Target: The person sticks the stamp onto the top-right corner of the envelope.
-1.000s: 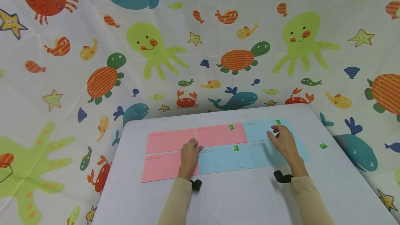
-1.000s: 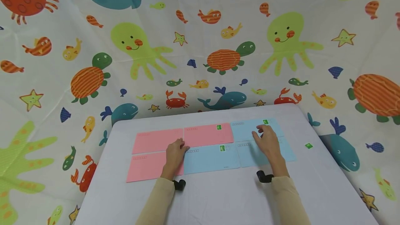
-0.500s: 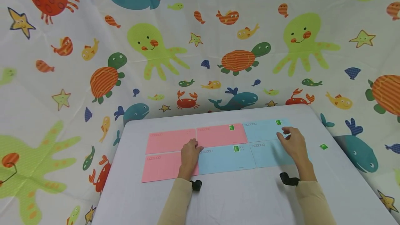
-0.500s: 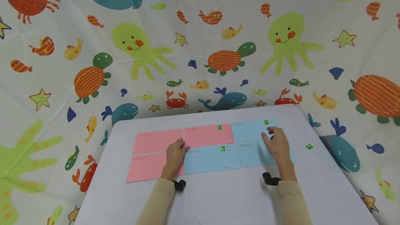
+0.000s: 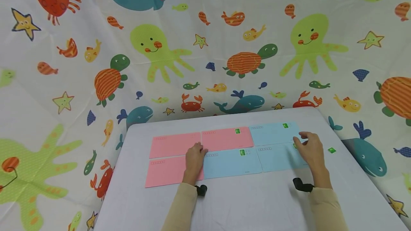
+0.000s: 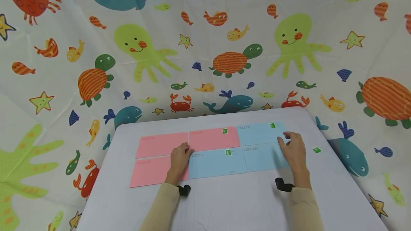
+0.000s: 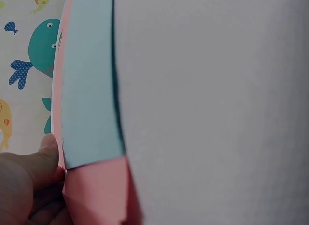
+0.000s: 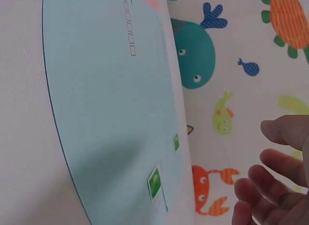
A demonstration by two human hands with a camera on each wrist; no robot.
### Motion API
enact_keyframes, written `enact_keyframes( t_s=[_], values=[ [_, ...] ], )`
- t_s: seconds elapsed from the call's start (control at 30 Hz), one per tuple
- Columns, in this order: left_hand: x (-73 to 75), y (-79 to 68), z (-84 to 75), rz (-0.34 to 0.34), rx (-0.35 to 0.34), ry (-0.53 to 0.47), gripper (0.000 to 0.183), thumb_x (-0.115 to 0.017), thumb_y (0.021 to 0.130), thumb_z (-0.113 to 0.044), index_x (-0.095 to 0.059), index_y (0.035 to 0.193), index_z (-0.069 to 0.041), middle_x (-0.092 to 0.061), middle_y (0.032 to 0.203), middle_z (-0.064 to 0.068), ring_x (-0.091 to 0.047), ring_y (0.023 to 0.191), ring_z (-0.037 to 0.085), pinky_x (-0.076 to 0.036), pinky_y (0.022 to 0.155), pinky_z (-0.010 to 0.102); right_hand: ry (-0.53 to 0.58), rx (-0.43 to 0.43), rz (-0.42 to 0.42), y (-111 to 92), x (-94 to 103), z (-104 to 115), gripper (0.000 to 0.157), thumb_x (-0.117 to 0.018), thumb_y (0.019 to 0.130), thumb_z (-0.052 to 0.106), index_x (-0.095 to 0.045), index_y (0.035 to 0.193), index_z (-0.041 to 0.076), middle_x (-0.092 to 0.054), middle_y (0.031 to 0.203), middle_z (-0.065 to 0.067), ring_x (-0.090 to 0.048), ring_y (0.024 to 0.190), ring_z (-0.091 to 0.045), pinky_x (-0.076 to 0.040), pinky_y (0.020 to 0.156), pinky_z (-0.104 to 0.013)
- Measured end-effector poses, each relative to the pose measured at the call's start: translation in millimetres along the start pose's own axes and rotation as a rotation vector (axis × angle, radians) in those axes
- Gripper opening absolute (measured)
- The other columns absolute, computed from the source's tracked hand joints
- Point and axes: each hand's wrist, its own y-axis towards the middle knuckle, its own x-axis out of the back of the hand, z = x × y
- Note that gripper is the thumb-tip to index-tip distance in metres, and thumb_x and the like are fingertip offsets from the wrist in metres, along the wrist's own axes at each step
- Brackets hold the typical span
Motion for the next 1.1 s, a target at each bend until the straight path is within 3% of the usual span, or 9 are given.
enact_keyframes(
  t_s=[0.63,0.9,1.1],
  values=[
    [1.8,-0.1,0.1,-0.011,-0.064,0.047,0.032,-0.073,0.091,-0.016,-0.072,0.116,0.003,-0.067,0.131,0.019,-0.060,0.129,0.033,-0.052,0.104,0.046,0.020,-0.086,-0.082,-2,10.5,-41,0.046,-0.055,0.099,0.023,-0.055,0.131,-0.011,-0.049,0.130,-0.034,-0.055,0.103,-0.044,-0.048,0.077,-0.044],
    [1.6,0.2,0.7,-0.004,-0.064,0.044,0.033,-0.074,0.090,-0.016,-0.072,0.117,0.003,-0.067,0.131,0.019,-0.060,0.130,0.034,-0.051,0.104,0.047,0.005,-0.122,-0.067,-1,12.2,-57,0.047,-0.053,0.100,0.021,-0.053,0.133,-0.011,-0.046,0.134,-0.035,-0.053,0.106,-0.045,-0.046,0.078,-0.044],
    [0.3,1.2,2.2,-0.006,-0.064,0.035,0.034,-0.074,0.090,-0.016,-0.071,0.118,0.002,-0.066,0.132,0.018,-0.059,0.131,0.033,-0.051,0.105,0.046,0.010,-0.165,-0.038,2,16.3,-67,0.050,-0.052,0.101,0.023,-0.049,0.137,-0.012,-0.039,0.139,-0.037,-0.049,0.108,-0.047,-0.047,0.083,-0.053]
  ],
)
